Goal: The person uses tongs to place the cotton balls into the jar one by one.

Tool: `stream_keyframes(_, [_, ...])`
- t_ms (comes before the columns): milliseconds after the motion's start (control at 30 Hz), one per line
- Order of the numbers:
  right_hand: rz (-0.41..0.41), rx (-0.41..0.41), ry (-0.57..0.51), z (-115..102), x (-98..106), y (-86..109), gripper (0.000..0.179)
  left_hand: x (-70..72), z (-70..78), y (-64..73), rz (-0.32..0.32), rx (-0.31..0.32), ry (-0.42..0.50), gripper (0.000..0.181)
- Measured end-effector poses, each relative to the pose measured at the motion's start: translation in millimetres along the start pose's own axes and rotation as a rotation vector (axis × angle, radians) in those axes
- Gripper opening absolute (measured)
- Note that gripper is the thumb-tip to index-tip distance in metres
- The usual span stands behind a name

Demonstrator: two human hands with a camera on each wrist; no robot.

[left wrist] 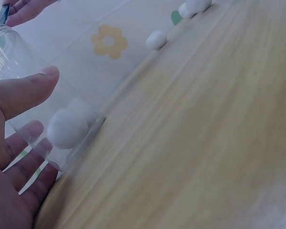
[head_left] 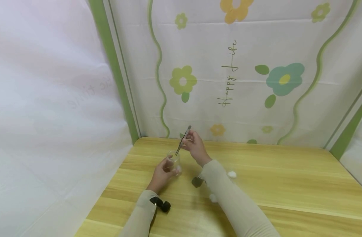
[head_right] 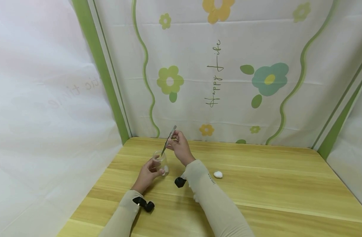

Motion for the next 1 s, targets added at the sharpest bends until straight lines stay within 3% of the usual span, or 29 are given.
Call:
stream_keyframes(267, [-0.013,0.008,-0.039,-1,-1,0.1,0.035,0.2,0.9,-1.2,-0.001,-0.032,0.002,0.073])
stream_keyframes(633, [0.012,0.005,-0.036,-1,5,-0.2,0.037,-1.6,1.8,-0.9,-0.003,-0.021,0.022,0.067])
stream_keyframes(1000, [0.017,0.023,-0.032,-7,11,-3.2,0.037,-1.0,3.8,-0.3,-0.003,-0.013,0.015,0.075])
Point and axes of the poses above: each hand's wrist, its own y-axis away from the middle knuckle, its own x-axis out of the back of the hand, z = x × y, the point moved 7 cm from there along -y, towards the middle knuckle, and after that the axes turned 6 degrees about x, right-handed, at the moved point
